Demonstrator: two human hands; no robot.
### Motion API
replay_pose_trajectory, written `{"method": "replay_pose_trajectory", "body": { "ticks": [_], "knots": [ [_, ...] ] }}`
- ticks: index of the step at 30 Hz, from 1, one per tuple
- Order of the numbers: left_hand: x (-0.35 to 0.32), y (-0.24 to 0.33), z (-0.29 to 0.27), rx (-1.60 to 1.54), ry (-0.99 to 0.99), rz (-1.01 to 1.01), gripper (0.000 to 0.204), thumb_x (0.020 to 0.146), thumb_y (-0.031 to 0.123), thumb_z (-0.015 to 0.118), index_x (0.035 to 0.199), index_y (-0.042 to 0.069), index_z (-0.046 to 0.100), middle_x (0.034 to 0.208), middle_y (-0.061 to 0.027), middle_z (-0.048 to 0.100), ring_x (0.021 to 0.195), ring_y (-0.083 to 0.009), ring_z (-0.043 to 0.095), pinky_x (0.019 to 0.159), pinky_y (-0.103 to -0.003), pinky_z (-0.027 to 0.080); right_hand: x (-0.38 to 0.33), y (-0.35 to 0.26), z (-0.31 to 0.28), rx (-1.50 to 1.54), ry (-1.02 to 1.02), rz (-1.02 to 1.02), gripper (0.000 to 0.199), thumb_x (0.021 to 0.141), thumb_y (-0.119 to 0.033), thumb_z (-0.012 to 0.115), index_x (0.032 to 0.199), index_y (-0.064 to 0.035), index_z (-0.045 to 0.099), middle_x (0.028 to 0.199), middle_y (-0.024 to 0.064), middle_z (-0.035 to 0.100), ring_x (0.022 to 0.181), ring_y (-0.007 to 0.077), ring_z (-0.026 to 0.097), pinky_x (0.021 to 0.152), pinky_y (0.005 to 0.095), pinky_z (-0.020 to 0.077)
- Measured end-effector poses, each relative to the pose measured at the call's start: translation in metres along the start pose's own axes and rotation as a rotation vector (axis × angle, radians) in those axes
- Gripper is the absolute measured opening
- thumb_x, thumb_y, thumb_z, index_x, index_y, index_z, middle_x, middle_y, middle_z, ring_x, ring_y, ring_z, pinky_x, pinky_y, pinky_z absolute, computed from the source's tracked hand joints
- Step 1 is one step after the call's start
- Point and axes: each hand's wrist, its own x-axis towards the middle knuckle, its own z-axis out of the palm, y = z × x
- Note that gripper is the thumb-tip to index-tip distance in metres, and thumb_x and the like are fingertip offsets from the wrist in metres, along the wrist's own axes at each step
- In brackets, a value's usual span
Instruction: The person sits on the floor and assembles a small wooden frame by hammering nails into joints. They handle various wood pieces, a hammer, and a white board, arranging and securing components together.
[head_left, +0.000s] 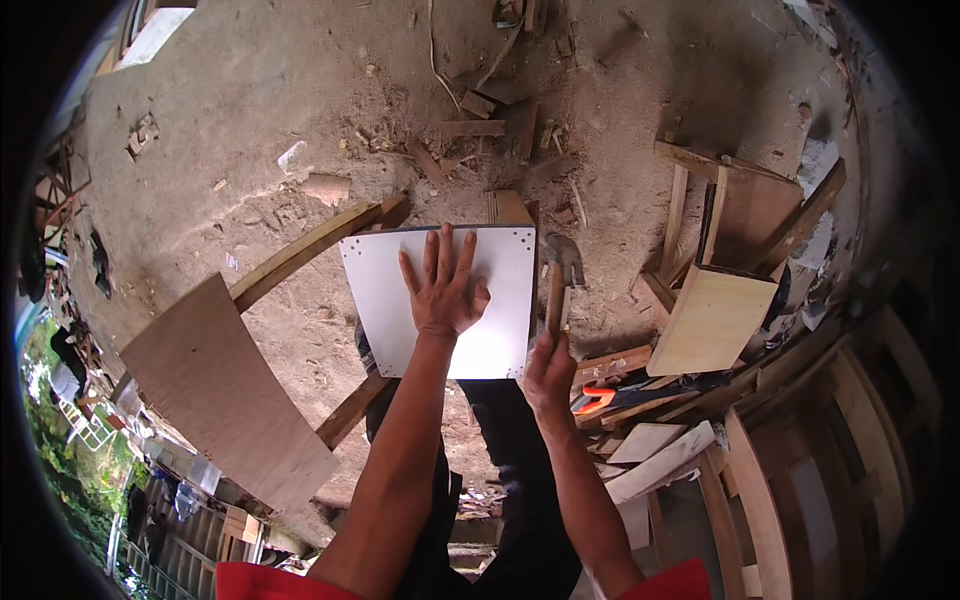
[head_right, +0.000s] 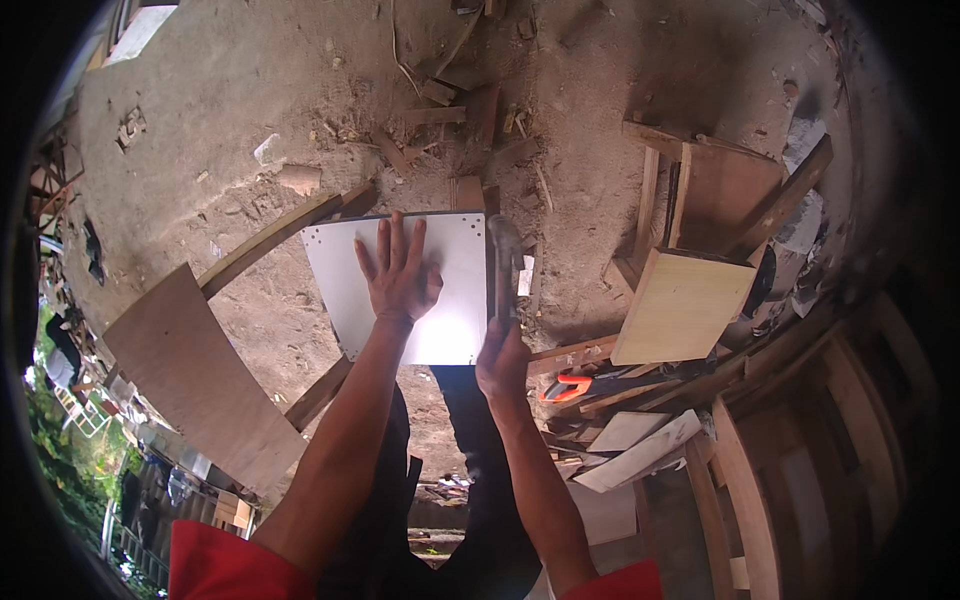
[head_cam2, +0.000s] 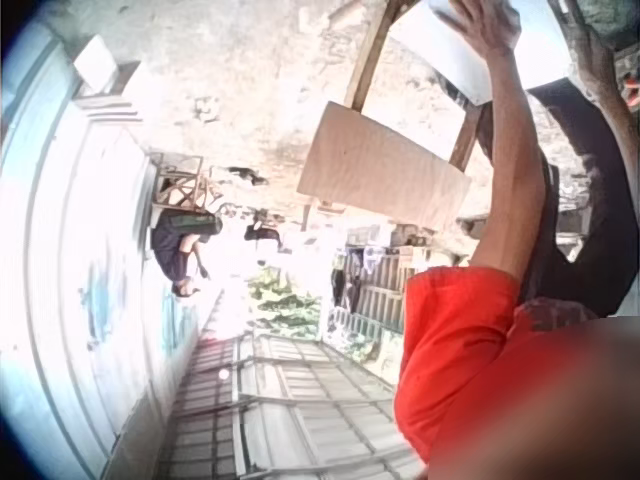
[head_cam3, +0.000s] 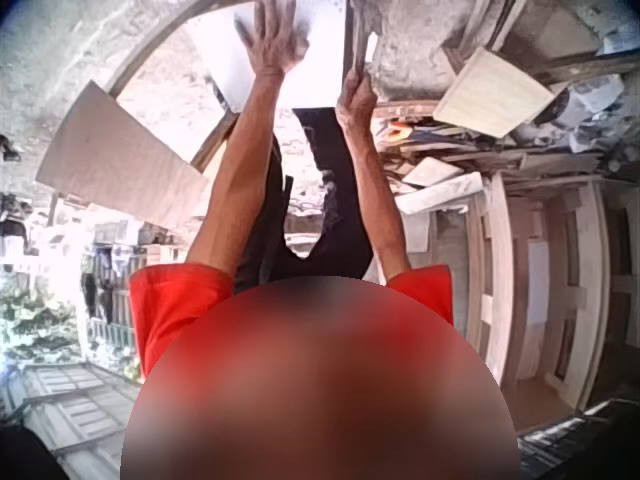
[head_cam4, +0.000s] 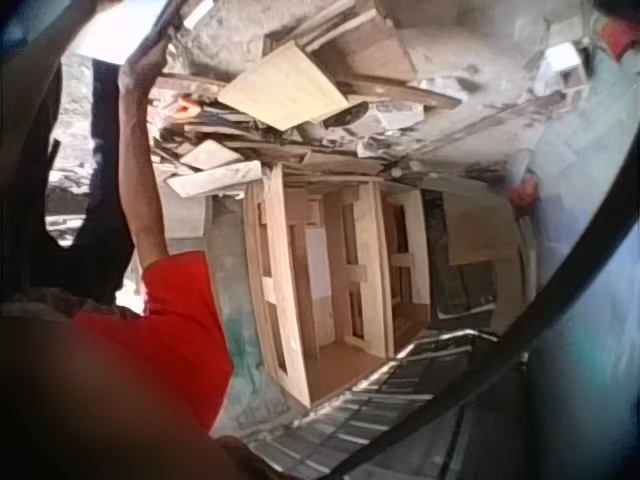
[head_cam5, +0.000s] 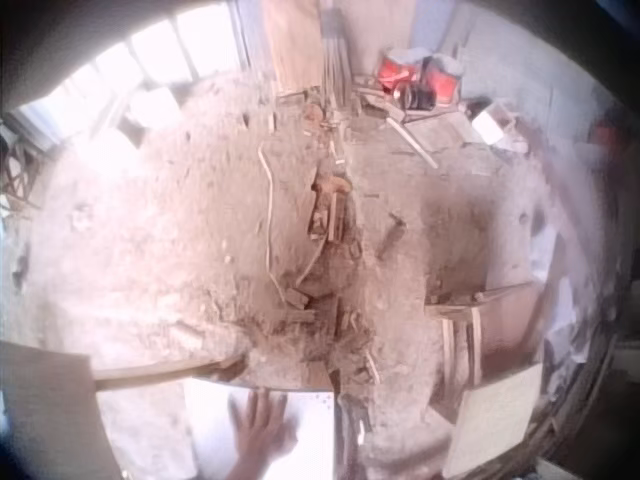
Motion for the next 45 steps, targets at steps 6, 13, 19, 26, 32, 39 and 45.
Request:
{"method": "replay_pose_trajectory", "body": {
  "ticks": [6, 13, 19, 26, 32, 39, 45],
  "knots": [
    [-0.002, 0.003, -0.006, -0.028, -0.016, -0.009, 0.067, 0.089, 0.048, 0.044, 0.152, 0.029, 0.031, 0.16, -0.0077, 0.024, 0.146, -0.0273, 0.024, 0.114, -0.066, 0.005, -0.007, 0.005, -0.004, 0.158, 0.071, -0.393, 0.044, 0.101, -0.041, 0.045, 0.084, -0.0008, 0.049, 0.057, -0.0002, 0.039, 0.046, 0.0139, 0.039, 0.045, 0.0305, 0.0301],
    [-0.001, -0.001, 0.0, -0.012, 0.032, -0.008, 0.07, 0.087, 0.048, 0.046, 0.153, 0.03, 0.028, 0.161, -0.0073, 0.021, 0.147, -0.0265, 0.023, 0.114, -0.066, 0.005, 0.002, 0.0, -0.021, 0.065, -0.046, -0.131, 0.032, 0.099, -0.029, 0.047, 0.101, 0.0013, 0.056, 0.07, 0.0193, 0.061, 0.065, 0.0373, 0.066, 0.058, 0.0437, 0.0494],
    [0.001, 0.002, -0.005, -0.03, -0.033, -0.011, 0.073, 0.085, 0.046, 0.048, 0.154, 0.03, 0.027, 0.161, -0.0067, 0.02, 0.147, -0.0263, 0.023, 0.115, -0.065, 0.005, 0.008, 0.016, 0.001, -0.104, -0.06, -0.083, 0.04, 0.101, -0.037, 0.048, 0.096, 0.0023, 0.053, 0.063, 0.0166, 0.054, 0.054, 0.0288, 0.055, 0.053, 0.038, 0.0435],
    [0.009, 0.002, -0.012, -0.008, -0.075, -0.029, 0.078, 0.084, 0.043, 0.049, 0.155, 0.03, 0.02, 0.163, -0.0058, 0.013, 0.15, -0.025, 0.015, 0.115, -0.065, 0.001, -0.036, -0.021, 0.003, 0.199, 0.16, 0.076, 0.041, 0.095, -0.039, 0.062, 0.093, 0.002, 0.06, 0.069, 0.0067, 0.061, 0.064, 0.0146, 0.057, 0.06, 0.0321, 0.0455],
    [0.032, 0.016, -0.037, -0.183, 0.058, 0.108, 0.058, 0.094, 0.028, 0.047, 0.147, 0.008, 0.033, 0.153, -0.0111, 0.034, 0.146, -0.0272, 0.023, 0.118, -0.057, 0.003, -0.041, -0.004, 0.0, 0.326, 0.156, 0.231, 0.037, 0.098, -0.033, 0.057, 0.096, 0.0041, 0.061, 0.073, 0.0086, 0.064, 0.067, 0.0175, 0.06, 0.063, 0.0336, 0.047],
    [0.053, 0.021, -0.025, -0.092, 0.067, -0.036, 0.036, 0.094, 0.033, 0.046, 0.119, 0.007, 0.054, 0.125, -0.011, 0.053, 0.128, -0.027, 0.042, 0.117, -0.055, 0.009, -0.015, -0.016, -0.005, 0.153, 0.184, 0.111, 0.036, 0.098, -0.032, 0.058, 0.1, 0.004, 0.061, 0.079, 0.0117, 0.065, 0.074, 0.0216, 0.063, 0.069, 0.0356, 0.0486],
    [0.053, 0.023, -0.02, -0.092, 0.121, -0.019, 0.037, 0.091, 0.033, 0.048, 0.116, 0.007, 0.054, 0.119, -0.011, 0.053, 0.124, -0.029, 0.043, 0.116, -0.056, 0.011, 0.033, -0.003, 0.045, 0.335, 0.219, 0.058, 0.041, 0.101, -0.034, 0.052, 0.111, 0.0052, 0.056, 0.101, 0.0162, 0.063, 0.095, 0.0258, 0.061, 0.086, 0.0366, 0.0472]
  ]
}}
